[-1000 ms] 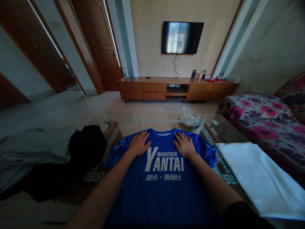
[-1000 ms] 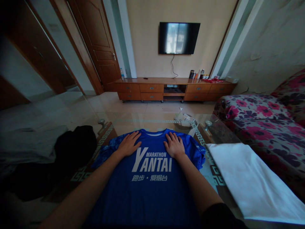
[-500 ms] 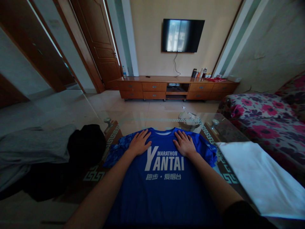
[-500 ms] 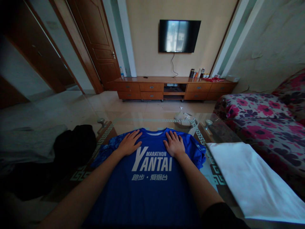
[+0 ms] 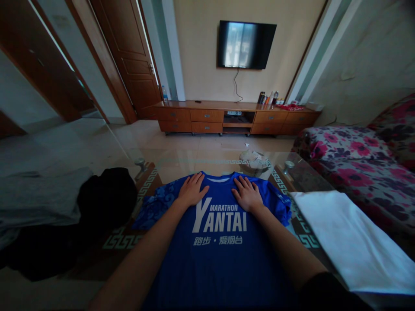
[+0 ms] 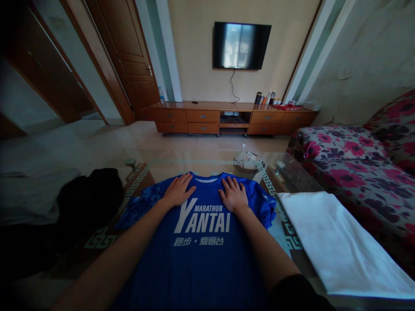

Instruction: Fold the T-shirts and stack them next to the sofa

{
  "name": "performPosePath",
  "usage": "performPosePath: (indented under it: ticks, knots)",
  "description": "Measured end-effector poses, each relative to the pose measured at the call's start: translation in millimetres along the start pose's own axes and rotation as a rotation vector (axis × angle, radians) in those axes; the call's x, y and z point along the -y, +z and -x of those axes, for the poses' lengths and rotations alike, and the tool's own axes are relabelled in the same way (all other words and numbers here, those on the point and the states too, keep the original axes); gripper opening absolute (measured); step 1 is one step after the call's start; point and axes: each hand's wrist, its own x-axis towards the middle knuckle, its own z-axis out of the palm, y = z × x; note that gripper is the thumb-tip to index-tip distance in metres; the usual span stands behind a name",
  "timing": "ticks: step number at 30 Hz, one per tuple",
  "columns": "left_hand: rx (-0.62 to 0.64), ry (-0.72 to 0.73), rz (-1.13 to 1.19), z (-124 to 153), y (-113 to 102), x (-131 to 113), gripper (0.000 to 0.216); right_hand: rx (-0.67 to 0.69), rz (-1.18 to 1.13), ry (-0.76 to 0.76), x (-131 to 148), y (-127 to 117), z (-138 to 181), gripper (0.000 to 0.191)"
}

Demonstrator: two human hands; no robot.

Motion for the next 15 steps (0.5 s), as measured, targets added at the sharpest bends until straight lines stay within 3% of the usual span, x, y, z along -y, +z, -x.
performPosePath:
  ticks: [4,7,11,15]
  knots:
    - [-0.021,-0.009,0.007,0,2,2,0.069,-0.025,-0.011,-0.004,-1,1,0,0.065]
    - [-0.044,-0.004,0.010,3,-5,-5,0.066,-0.132,-0.037,0.000,1,-2,2,0.061]
    - [-0.254,0.016,-0.030,13,-26,-24,0.051,-0.304,-0.052,0.008,6,-12,13,0.046]
    - [-0.337,0.014,-0.083,26,-57,-38,0.037,-0.337,-0.024,-0.047,7,-26,29,0.036]
